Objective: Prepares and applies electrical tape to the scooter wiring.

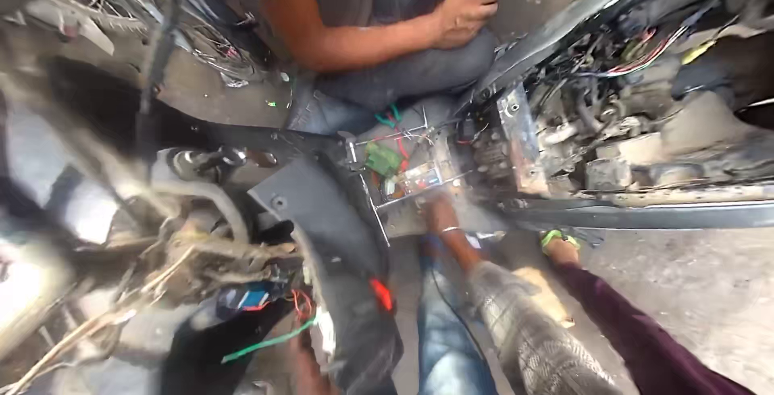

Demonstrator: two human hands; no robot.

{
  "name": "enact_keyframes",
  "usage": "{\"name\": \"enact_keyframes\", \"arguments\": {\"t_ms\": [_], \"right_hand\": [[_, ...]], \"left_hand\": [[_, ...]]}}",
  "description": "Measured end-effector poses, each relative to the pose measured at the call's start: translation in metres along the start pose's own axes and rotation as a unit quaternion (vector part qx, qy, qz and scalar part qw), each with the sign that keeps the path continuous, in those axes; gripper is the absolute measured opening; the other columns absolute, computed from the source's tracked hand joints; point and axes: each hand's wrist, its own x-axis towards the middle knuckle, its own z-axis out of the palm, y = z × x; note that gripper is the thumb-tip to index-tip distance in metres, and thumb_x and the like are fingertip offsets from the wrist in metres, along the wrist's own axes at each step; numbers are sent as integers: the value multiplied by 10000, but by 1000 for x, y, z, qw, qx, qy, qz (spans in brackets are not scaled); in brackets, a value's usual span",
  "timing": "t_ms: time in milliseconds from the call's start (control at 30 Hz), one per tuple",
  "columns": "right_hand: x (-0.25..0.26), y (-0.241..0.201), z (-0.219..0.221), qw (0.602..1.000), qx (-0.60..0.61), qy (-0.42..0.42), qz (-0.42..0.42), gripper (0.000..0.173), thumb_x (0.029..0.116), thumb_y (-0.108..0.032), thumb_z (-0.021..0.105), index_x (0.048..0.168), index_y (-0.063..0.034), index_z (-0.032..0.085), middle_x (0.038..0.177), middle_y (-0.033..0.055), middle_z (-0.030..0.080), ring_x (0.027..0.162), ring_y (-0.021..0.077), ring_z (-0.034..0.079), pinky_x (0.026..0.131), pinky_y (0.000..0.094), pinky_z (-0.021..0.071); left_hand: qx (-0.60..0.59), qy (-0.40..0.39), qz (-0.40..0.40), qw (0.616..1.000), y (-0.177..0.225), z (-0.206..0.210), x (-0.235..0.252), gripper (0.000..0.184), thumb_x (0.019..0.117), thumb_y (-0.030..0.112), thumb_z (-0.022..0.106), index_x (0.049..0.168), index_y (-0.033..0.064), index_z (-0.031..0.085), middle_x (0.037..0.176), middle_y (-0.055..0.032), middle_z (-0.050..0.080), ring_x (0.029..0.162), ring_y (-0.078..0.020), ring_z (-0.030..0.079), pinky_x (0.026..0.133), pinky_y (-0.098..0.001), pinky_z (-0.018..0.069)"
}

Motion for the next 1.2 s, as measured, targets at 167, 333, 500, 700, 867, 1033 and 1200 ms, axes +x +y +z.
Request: {"name": "enact_keyframes", "arguments": {"t_ms": [167, 333, 500, 700, 867, 1033, 1200], "right_hand": [[-154, -47, -91, 831, 556, 15, 24, 261, 1067, -148, 509, 1253, 25, 569, 1090, 175, 705, 910, 262, 723, 812, 438, 622], [-296, -106, -159, 744, 645, 35, -171, 376, 838, -384, 823, 1070, -96, 755, 1181, 103, 733, 901, 148, 708, 811, 313, 588], [-386, -164, -171, 828, 486, 114, -254, 502, 811, -196, 852, 1253, -19, 692, 1069, 74, 739, 880, 137, 703, 812, 316, 606], [-445, -209, -135, 880, 233, 299, -285, 106, 921, -127, 713, 968, -42, 756, 972, 49, 719, 858, 109, 691, 784, 286, 610], [-483, -231, -118, 899, 3, 354, -258, 292, 985, -425, 644, 953, -162, 768, 911, 21, 677, 858, 141, 666, 767, 366, 588], [-526, -265, -95, 891, -93, 374, -239, 253, 992, -378, 628, 1008, -173, 775, 963, 105, 712, 877, 257, 708, 722, 470, 600], [-551, -277, -65, 884, -193, 361, -225, 206, 986, -309, 616, 959, -145, 738, 867, 132, 656, 770, 294, 686, 598, 459, 579]], "left_hand": [[190, -52, 137, 971, -16, 16, 23, 837, 769, 127, 730, 1467, -141, 354, 1448, -372, 442, 1356, -457, 463, 1132, -546, 400], [211, -79, 149, 963, 2, 27, 34, 855, 766, -2, 764, 1512, -70, 352, 1437, -350, 468, 1331, -540, 448, 1110, -661, 370], [274, -103, 152, 944, 9, 26, 40, 922, 795, 129, 800, 1549, -49, 300, 1452, -353, 454, 1344, -526, 446, 1131, -657, 336], [229, -112, 185, 949, 19, 19, 38, 847, 835, 187, 778, 1498, -124, 352, 1463, -418, 405, 1365, -578, 405, 1142, -657, 322], [-100, -221, 231, 942, 87, -48, -2, 777, 936, 228, 687, 1546, -30, 281, 1448, -201, 530, 1257, -306, 583, 1022, -479, 517], [-259, -311, 356, 842, 158, -120, -40, 556, 937, 358, 728, 1453, 250, 549, 1396, -15, 636, 1272, -203, 621, 1029, -388, 568], [-188, -419, 438, 773, 155, -136, -49, 572, 1094, 458, 366, 1432, 42, 566, 1471, -152, 563, 1408, -280, 494, 1201, -503, 383]]}}
